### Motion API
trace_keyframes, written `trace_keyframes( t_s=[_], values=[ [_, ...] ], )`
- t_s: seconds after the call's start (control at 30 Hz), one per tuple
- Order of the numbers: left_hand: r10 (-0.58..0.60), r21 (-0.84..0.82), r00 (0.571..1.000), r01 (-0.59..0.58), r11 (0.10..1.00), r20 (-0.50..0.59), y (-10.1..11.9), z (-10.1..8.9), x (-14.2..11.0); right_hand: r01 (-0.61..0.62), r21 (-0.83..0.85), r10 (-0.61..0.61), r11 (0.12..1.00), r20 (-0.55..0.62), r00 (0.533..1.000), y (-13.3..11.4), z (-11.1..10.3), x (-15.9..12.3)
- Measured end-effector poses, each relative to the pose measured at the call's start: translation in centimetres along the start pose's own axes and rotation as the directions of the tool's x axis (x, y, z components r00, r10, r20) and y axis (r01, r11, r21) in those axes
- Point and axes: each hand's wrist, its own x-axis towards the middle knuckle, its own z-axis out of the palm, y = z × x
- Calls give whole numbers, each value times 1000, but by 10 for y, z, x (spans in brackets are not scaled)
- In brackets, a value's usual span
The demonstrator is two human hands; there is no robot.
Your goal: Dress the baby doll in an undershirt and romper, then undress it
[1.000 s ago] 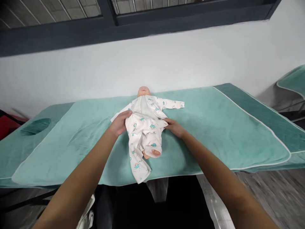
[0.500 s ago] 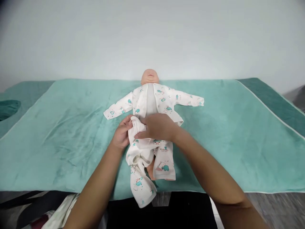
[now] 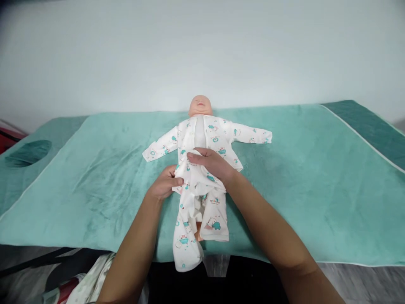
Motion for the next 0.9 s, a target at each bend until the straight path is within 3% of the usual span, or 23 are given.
trace_keyframes(
  t_s=[0.1,0.17,0.3,0.47,0.53,0.63,0.73,0.83,0.9],
  values=[
    [104,-142,979,-129,981,-174,-4,6,2,11,-92,-8,996,42,999,0,-2,1],
    [123,-184,958,-174,967,-260,-5,10,2,-1,-181,25,984,129,991,-3,-6,-1],
    [36,-178,949,-96,979,-313,-5,14,-1,13,-322,113,947,371,922,-11,-11,-5],
    [42,-101,944,-79,992,-326,-11,6,-3,41,-513,193,858,394,899,-8,-11,-9],
    [83,-83,950,-112,990,-302,-12,3,-2,-4,-427,170,904,353,920,-4,-11,-9],
    [73,-40,975,-83,996,-211,-8,1,-2,-66,-134,91,989,190,977,1,-11,-6],
    [30,8,992,-30,1000,-121,-1,3,-4,-58,83,55,995,33,998,3,-9,-2],
    [29,-41,988,-35,999,-149,0,10,-5,-74,120,71,990,30,997,1,-7,-4],
    [75,-180,963,-124,976,-257,-4,16,-6,-98,78,88,992,124,988,-2,-7,-7]
  ],
)
